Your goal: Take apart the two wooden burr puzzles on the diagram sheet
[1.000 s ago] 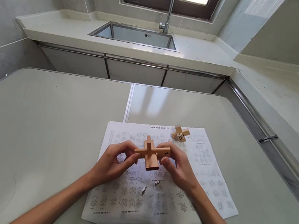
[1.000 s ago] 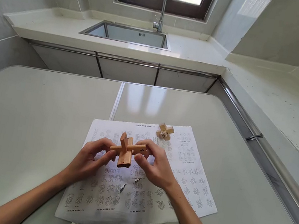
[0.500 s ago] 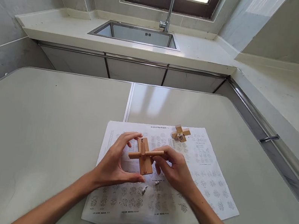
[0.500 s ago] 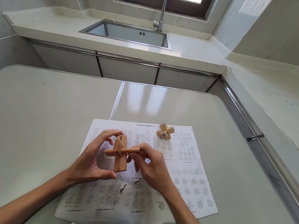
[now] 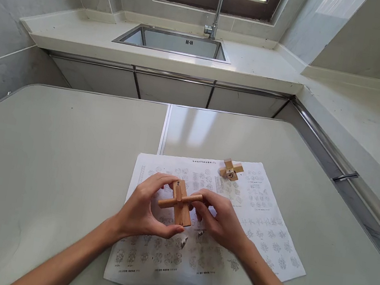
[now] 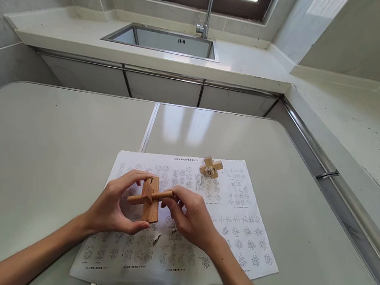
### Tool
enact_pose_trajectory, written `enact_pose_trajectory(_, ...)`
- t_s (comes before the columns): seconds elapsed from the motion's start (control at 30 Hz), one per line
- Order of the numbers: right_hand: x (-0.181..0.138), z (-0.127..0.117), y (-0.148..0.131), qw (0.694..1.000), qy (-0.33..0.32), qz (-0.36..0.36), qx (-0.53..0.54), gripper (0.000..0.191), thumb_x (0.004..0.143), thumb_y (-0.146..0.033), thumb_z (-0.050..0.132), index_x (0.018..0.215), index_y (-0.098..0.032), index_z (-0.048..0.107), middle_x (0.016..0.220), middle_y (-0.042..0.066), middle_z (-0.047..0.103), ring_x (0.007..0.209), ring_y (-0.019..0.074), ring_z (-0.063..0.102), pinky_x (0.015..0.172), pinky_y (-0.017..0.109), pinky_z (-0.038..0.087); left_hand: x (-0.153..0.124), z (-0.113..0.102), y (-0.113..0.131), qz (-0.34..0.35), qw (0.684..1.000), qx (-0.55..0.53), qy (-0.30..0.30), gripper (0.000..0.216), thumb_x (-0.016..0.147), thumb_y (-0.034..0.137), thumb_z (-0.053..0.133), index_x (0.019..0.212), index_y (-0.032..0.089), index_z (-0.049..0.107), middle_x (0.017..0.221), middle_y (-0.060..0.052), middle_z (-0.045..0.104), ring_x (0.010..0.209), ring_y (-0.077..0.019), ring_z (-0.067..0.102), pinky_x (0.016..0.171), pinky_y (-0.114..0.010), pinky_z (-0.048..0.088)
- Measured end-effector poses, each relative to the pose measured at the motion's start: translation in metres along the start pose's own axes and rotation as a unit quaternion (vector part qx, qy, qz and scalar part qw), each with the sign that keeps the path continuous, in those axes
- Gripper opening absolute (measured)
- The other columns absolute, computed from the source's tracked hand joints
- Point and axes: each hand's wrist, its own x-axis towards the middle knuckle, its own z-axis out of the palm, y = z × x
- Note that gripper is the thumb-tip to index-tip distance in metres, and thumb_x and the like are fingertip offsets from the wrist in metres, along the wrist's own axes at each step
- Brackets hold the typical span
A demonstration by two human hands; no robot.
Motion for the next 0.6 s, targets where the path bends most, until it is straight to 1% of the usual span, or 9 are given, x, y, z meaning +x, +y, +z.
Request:
enact_pose_trajectory(0.17, 0.0013, 0.0012, -0.0023, 0.999, 0.021, 0.020, 0.018, 0.026, 0.107, -0.036, 0.055, 0.094, -0.021, 0.072, 0.077, 0.002, 0.068, 0.064, 0.0151, 0.057, 0.061, 0.028, 0.042, 0.0001, 0.0003, 0.0013, -0.006, 1.000, -0.015, 0.001, 0.078, 0.067, 0.053, 0.091, 0.131, 0.022, 0.059, 0.117, -0.012, 0.071, 0.104, -0.0297, 0.067, 0.094, -0.044, 0.055)
enact_pose_trajectory(0.27, 0.0021, 0.0018, -0.0010, 0.999, 0.024, 0.027, 0.036, 0.026, 0.107, -0.040, 0.057, 0.099, -0.021, 0.075, 0.079, 0.002, 0.070, 0.064, 0.0146, 0.058, 0.061, 0.028, 0.044, -0.0007, 0.0007, 0.0022, -0.026, 0.999, -0.042, 0.000, 0.076, 0.066, 0.052, 0.091, 0.129, 0.021, 0.061, 0.115, -0.011, 0.071, 0.102, -0.0288, 0.067, 0.094, -0.043, 0.054)
enact_pose_trajectory(0.37, 0.0028, 0.0020, 0.0001, 0.996, 0.018, 0.040, 0.082, 0.028, 0.106, -0.044, 0.057, 0.107, -0.021, 0.074, 0.084, 0.003, 0.071, 0.064, 0.0143, 0.059, 0.061, 0.028, 0.046, -0.0013, 0.0005, 0.0023, -0.068, 0.993, -0.094, -0.006, 0.070, 0.069, 0.057, 0.088, 0.123, 0.019, 0.064, 0.110, -0.011, 0.072, 0.098, -0.0287, 0.068, 0.091, -0.042, 0.055)
enact_pose_trajectory(0.47, 0.0030, 0.0014, -0.0001, 0.987, -0.025, 0.081, 0.138, 0.031, 0.103, -0.048, 0.062, 0.115, -0.020, 0.069, 0.078, 0.001, 0.068, 0.063, 0.0141, 0.060, 0.059, 0.027, 0.048, -0.0009, -0.0005, 0.0023, -0.106, 0.981, -0.164, -0.008, 0.073, 0.071, 0.070, 0.082, 0.119, 0.017, 0.067, 0.106, -0.012, 0.073, 0.099, -0.0307, 0.069, 0.090, -0.042, 0.057)
enact_pose_trajectory(0.53, 0.0033, 0.0011, -0.0010, 0.974, -0.079, 0.115, 0.178, 0.033, 0.102, -0.050, 0.065, 0.114, -0.019, 0.068, 0.077, 0.000, 0.066, 0.062, 0.0132, 0.060, 0.058, 0.025, 0.048, 0.0000, -0.0010, 0.0030, -0.121, 0.970, -0.209, -0.014, 0.079, 0.070, 0.079, 0.078, 0.118, 0.016, 0.068, 0.109, -0.013, 0.073, 0.104, -0.0339, 0.069, 0.093, -0.044, 0.056)
enact_pose_trajectory(0.6, 0.0038, 0.0013, -0.0019, 0.952, -0.135, 0.138, 0.237, 0.034, 0.102, -0.051, 0.064, 0.112, -0.018, 0.068, 0.083, 0.002, 0.069, 0.063, 0.0121, 0.061, 0.056, 0.024, 0.047, 0.0009, -0.0006, 0.0039, -0.131, 0.960, -0.247, -0.019, 0.083, 0.070, 0.083, 0.075, 0.117, 0.015, 0.069, 0.114, -0.015, 0.072, 0.111, -0.0374, 0.067, 0.099, -0.046, 0.054)
